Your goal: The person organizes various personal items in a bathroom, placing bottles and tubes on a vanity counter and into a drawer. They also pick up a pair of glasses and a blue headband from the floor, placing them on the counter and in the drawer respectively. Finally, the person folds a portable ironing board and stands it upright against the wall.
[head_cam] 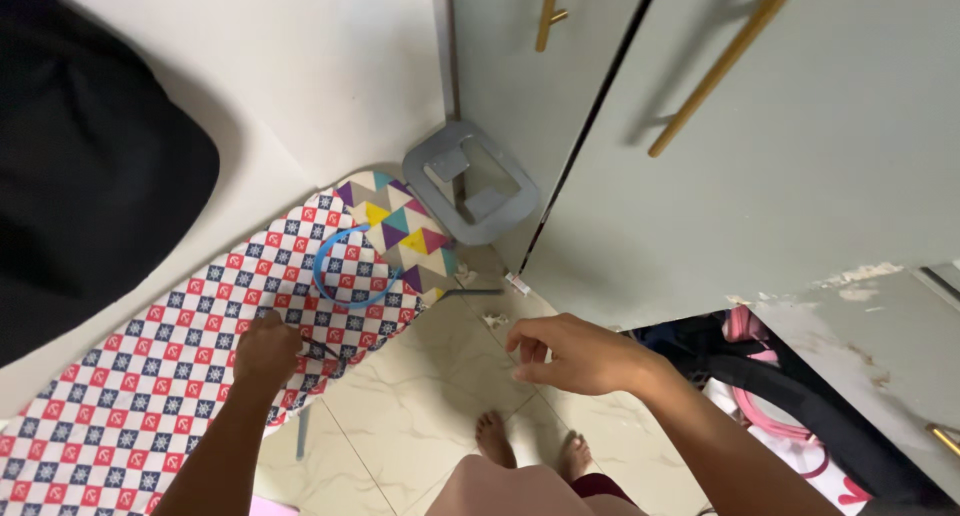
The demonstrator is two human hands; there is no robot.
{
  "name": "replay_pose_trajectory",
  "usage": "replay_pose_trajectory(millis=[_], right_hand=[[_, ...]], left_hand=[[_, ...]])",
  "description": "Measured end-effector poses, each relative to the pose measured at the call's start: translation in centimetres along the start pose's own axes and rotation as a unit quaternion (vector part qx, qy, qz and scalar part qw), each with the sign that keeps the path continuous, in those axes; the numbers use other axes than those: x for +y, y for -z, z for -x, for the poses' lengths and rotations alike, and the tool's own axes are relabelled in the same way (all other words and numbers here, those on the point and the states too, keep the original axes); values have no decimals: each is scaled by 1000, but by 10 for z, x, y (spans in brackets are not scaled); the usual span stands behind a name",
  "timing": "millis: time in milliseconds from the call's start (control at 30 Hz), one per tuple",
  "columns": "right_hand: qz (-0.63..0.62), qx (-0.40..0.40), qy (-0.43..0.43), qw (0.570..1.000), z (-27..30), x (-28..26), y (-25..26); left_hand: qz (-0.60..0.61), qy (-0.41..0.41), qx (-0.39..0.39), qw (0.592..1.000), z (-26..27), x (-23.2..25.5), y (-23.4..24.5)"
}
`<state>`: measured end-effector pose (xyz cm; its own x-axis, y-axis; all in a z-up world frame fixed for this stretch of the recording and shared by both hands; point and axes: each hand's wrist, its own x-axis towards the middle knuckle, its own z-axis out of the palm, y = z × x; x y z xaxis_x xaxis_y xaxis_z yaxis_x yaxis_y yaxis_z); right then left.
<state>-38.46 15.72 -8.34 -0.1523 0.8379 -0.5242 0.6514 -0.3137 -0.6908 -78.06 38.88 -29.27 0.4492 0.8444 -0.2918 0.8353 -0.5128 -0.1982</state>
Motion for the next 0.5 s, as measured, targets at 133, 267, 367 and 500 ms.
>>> replay_pose_trajectory(millis=[133, 267, 367, 500], right_hand=[[-37, 17, 24, 999, 11, 14, -5], [-61, 28, 0, 998, 34, 31, -2], [-90, 59, 19, 994, 59, 45, 4], [-124, 162, 68, 977, 119, 76, 23]], left_hand=[[3, 14, -16, 1000, 1, 5, 5], [106, -19, 29, 994, -7, 40, 39], [348, -145, 197, 905, 5, 127, 100], [488, -228, 165, 826, 61, 272, 232]])
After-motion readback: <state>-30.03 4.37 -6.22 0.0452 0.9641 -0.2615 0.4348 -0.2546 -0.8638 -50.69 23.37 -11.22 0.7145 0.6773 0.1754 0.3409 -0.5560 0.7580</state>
